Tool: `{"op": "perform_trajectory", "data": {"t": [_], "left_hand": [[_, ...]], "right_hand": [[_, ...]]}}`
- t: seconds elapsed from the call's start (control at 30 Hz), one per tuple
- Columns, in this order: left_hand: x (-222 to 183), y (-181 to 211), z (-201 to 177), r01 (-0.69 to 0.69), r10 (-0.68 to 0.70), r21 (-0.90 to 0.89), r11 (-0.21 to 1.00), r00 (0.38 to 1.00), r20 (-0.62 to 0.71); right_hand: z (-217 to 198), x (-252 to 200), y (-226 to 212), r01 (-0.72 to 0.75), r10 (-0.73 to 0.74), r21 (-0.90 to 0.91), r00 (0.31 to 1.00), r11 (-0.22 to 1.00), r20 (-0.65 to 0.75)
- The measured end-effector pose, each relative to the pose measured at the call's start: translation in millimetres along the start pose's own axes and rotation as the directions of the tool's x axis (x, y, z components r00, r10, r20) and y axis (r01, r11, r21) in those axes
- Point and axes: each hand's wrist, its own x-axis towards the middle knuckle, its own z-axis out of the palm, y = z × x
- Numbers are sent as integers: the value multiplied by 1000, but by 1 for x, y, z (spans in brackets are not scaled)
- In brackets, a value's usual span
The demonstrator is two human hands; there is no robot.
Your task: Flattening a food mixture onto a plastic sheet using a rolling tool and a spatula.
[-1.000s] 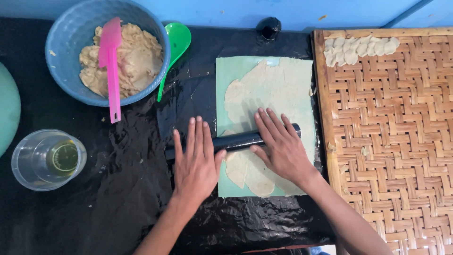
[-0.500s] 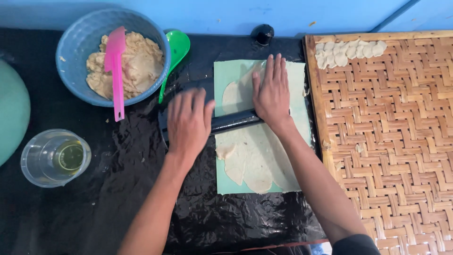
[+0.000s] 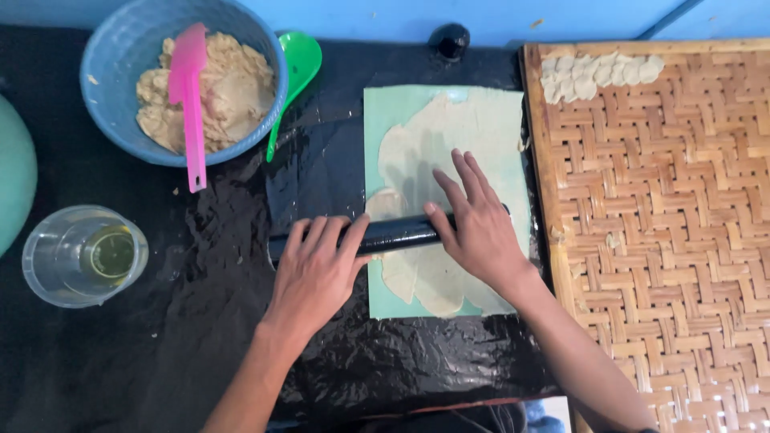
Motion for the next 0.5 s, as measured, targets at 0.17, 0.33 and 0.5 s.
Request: {"op": "perform_trajectory", "data": {"t": [0.17, 0.33, 0.5], "left_hand": [[-19, 3, 24, 30, -30, -23, 999, 1000, -9], [-24, 11, 29, 27, -24, 83, 996, 999, -33], [-52, 28, 28, 31, -32, 13, 999, 998, 52]], "right_hand": [[18, -18, 5, 13, -6, -122, 998, 993, 63], [27, -36, 3, -4, 17, -206, 998, 978, 59], [18, -66, -9, 60, -39, -177, 993, 982, 115]]}}
